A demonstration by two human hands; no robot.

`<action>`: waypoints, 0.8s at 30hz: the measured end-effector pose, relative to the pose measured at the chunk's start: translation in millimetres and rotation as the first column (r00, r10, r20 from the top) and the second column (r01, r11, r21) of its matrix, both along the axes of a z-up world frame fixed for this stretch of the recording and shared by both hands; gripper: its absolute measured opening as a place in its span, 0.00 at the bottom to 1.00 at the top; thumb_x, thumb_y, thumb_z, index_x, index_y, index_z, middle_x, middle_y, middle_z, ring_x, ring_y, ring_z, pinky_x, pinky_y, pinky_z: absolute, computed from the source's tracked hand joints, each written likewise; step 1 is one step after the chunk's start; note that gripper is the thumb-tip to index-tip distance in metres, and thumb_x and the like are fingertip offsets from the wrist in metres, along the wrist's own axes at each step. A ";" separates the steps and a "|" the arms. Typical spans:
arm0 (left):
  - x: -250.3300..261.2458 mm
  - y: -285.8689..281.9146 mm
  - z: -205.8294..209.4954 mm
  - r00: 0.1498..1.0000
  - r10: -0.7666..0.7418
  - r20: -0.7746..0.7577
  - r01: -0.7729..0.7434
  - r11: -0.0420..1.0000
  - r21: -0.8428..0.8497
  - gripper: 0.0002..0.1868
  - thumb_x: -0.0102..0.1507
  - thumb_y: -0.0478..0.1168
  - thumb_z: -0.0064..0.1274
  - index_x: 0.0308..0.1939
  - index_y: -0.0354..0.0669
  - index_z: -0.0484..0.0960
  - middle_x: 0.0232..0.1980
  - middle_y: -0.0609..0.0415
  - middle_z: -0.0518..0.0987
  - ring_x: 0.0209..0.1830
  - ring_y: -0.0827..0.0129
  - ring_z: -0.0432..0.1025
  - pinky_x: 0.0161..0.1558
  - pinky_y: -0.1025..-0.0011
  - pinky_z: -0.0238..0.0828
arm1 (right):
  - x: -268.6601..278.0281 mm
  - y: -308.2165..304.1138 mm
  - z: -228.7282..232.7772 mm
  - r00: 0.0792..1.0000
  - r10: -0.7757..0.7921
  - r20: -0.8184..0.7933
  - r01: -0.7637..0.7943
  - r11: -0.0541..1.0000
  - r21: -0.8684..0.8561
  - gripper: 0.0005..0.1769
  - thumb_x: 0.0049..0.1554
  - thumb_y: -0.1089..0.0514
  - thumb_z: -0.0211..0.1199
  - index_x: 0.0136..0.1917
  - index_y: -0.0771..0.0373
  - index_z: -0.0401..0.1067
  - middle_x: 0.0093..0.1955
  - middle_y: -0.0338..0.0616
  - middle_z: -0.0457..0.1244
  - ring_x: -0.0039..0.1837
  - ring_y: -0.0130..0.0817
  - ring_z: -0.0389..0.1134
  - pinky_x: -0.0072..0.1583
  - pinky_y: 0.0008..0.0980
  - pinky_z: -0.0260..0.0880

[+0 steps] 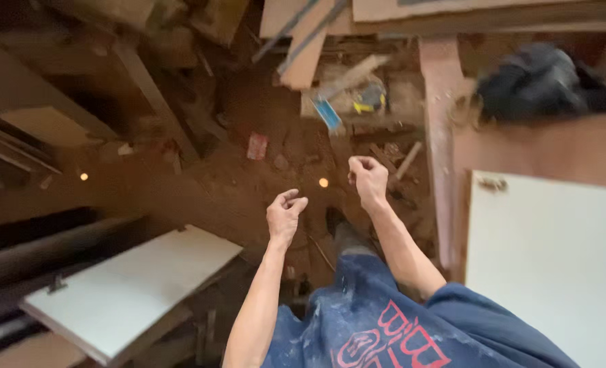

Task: The person aligns a white cabinet door on a workbench, then applies a black edge strip to the door's edge. They wipe the door surface with a dark cloth and use scissors to trim the strip. The person continues to adjust and wipe the door.

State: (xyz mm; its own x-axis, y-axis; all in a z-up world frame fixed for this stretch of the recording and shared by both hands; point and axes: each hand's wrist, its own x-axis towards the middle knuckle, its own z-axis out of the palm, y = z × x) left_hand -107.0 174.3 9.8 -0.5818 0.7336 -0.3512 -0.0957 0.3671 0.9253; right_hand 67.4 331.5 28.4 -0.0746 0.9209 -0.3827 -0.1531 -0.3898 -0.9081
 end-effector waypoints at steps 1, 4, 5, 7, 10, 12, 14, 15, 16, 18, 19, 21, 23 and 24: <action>-11.6 24.9 1.4 1.000 0.017 -0.026 -0.018 0.999 -0.033 0.25 0.58 0.40 0.65 0.57 0.33 0.82 0.48 0.49 0.85 0.46 0.71 0.79 0.50 0.73 0.76 | -20.3 38.1 -4.3 1.000 -0.019 0.002 0.019 1.000 -0.017 0.11 0.58 0.58 0.67 0.47 0.69 0.76 0.35 0.37 0.66 0.34 0.24 0.67 0.36 0.25 0.66; -53.3 95.7 6.3 0.998 0.002 -0.061 -0.011 0.991 -0.134 0.26 0.58 0.43 0.65 0.57 0.33 0.82 0.50 0.49 0.85 0.48 0.70 0.78 0.50 0.72 0.75 | -85.6 147.8 -11.8 0.982 0.008 0.188 -0.025 0.996 0.086 0.14 0.57 0.53 0.63 0.49 0.66 0.77 0.35 0.45 0.68 0.34 0.30 0.66 0.36 0.31 0.64; -61.3 109.9 5.3 0.999 -0.005 -0.051 -0.004 0.985 -0.174 0.26 0.58 0.44 0.65 0.57 0.34 0.82 0.50 0.49 0.85 0.49 0.70 0.78 0.50 0.72 0.75 | -106.1 184.5 -13.5 0.964 0.004 0.267 -0.038 0.992 0.124 0.16 0.56 0.51 0.64 0.50 0.65 0.77 0.37 0.44 0.70 0.36 0.31 0.68 0.40 0.33 0.68; -73.5 129.3 0.2 0.999 0.032 -0.027 -0.037 0.977 -0.212 0.26 0.59 0.45 0.64 0.57 0.34 0.82 0.51 0.49 0.85 0.49 0.70 0.78 0.52 0.72 0.74 | -143.9 252.2 -17.2 0.882 -0.123 0.455 -0.013 0.959 0.283 0.19 0.56 0.45 0.66 0.48 0.65 0.78 0.42 0.44 0.72 0.44 0.38 0.73 0.48 0.38 0.73; -85.6 139.4 -16.2 0.998 0.028 -0.047 -0.039 0.964 -0.261 0.26 0.60 0.46 0.64 0.57 0.34 0.82 0.51 0.51 0.85 0.49 0.72 0.78 0.51 0.73 0.73 | -197.1 334.4 -28.6 0.730 -0.183 0.658 -0.018 0.958 0.287 0.24 0.54 0.39 0.67 0.47 0.62 0.76 0.47 0.50 0.71 0.48 0.48 0.73 0.50 0.45 0.74; -86.2 138.9 -26.3 0.999 0.023 -0.034 -0.032 0.950 -0.311 0.26 0.60 0.47 0.64 0.57 0.34 0.82 0.48 0.52 0.85 0.43 0.74 0.77 0.46 0.74 0.73 | -221.9 370.1 -38.7 0.587 -0.181 0.789 -0.028 0.970 0.243 0.27 0.53 0.36 0.68 0.50 0.61 0.73 0.51 0.53 0.69 0.49 0.53 0.73 0.49 0.50 0.74; -87.6 140.0 -35.8 0.999 0.035 0.017 -0.026 0.927 -0.375 0.27 0.59 0.47 0.64 0.57 0.35 0.83 0.43 0.51 0.85 0.34 0.74 0.74 0.37 0.74 0.72 | -237.3 403.5 -47.3 0.468 -0.162 0.869 -0.020 0.981 0.193 0.33 0.52 0.33 0.68 0.55 0.62 0.69 0.53 0.55 0.68 0.49 0.57 0.73 0.50 0.54 0.73; -89.7 139.4 -40.2 0.998 0.052 0.040 -0.033 0.925 -0.378 0.26 0.59 0.47 0.64 0.57 0.35 0.83 0.42 0.52 0.85 0.33 0.75 0.73 0.36 0.75 0.71 | -242.2 412.4 -52.6 0.455 -0.134 0.880 -0.037 0.985 0.169 0.34 0.52 0.33 0.68 0.55 0.62 0.67 0.53 0.56 0.68 0.50 0.57 0.73 0.51 0.54 0.74; -91.5 138.8 -44.4 0.996 0.069 0.064 -0.039 0.925 -0.378 0.26 0.59 0.47 0.64 0.57 0.35 0.83 0.41 0.53 0.84 0.32 0.76 0.72 0.34 0.76 0.70 | -245.2 417.3 -58.0 0.442 -0.109 0.890 -0.054 0.987 0.148 0.36 0.52 0.32 0.68 0.56 0.63 0.66 0.53 0.57 0.68 0.50 0.57 0.73 0.51 0.54 0.74; -96.6 140.9 -52.9 0.991 0.083 0.108 -0.039 0.934 -0.355 0.26 0.59 0.46 0.65 0.56 0.35 0.83 0.40 0.55 0.84 0.30 0.77 0.71 0.32 0.77 0.68 | -248.0 424.0 -68.3 0.421 -0.096 0.902 -0.077 0.987 0.141 0.38 0.51 0.32 0.68 0.57 0.65 0.63 0.52 0.58 0.68 0.51 0.57 0.73 0.51 0.54 0.74; -100.3 144.4 -57.3 0.989 0.080 0.126 -0.034 0.943 -0.332 0.25 0.59 0.46 0.65 0.56 0.35 0.82 0.39 0.55 0.84 0.30 0.77 0.72 0.32 0.77 0.68 | -247.9 426.4 -73.0 0.413 -0.107 0.904 -0.083 0.984 0.155 0.38 0.51 0.33 0.68 0.57 0.66 0.63 0.52 0.58 0.68 0.51 0.57 0.73 0.50 0.54 0.74; -104.9 154.7 -63.8 0.988 0.063 0.140 -0.016 0.949 -0.315 0.25 0.59 0.46 0.65 0.55 0.35 0.82 0.38 0.56 0.83 0.30 0.77 0.72 0.32 0.77 0.68 | -246.0 427.2 -78.5 0.442 -0.121 0.889 -0.068 0.983 0.168 0.37 0.50 0.36 0.69 0.57 0.67 0.63 0.52 0.59 0.68 0.51 0.57 0.73 0.50 0.54 0.74; -109.7 166.1 -66.0 0.991 0.038 0.126 0.005 0.945 -0.326 0.24 0.59 0.45 0.65 0.55 0.35 0.82 0.37 0.56 0.83 0.31 0.78 0.72 0.32 0.78 0.68 | -245.3 427.4 -78.7 0.513 -0.128 0.849 -0.030 0.985 0.167 0.33 0.51 0.39 0.69 0.55 0.67 0.65 0.50 0.60 0.68 0.52 0.59 0.73 0.53 0.55 0.73; -111.3 170.7 -65.5 0.993 0.021 0.117 0.019 0.944 -0.330 0.24 0.59 0.45 0.65 0.55 0.36 0.83 0.38 0.57 0.83 0.31 0.79 0.72 0.32 0.78 0.68 | -245.3 426.4 -76.8 0.519 -0.112 0.848 0.003 0.992 0.128 0.30 0.51 0.41 0.68 0.54 0.67 0.66 0.50 0.60 0.69 0.53 0.59 0.73 0.54 0.55 0.73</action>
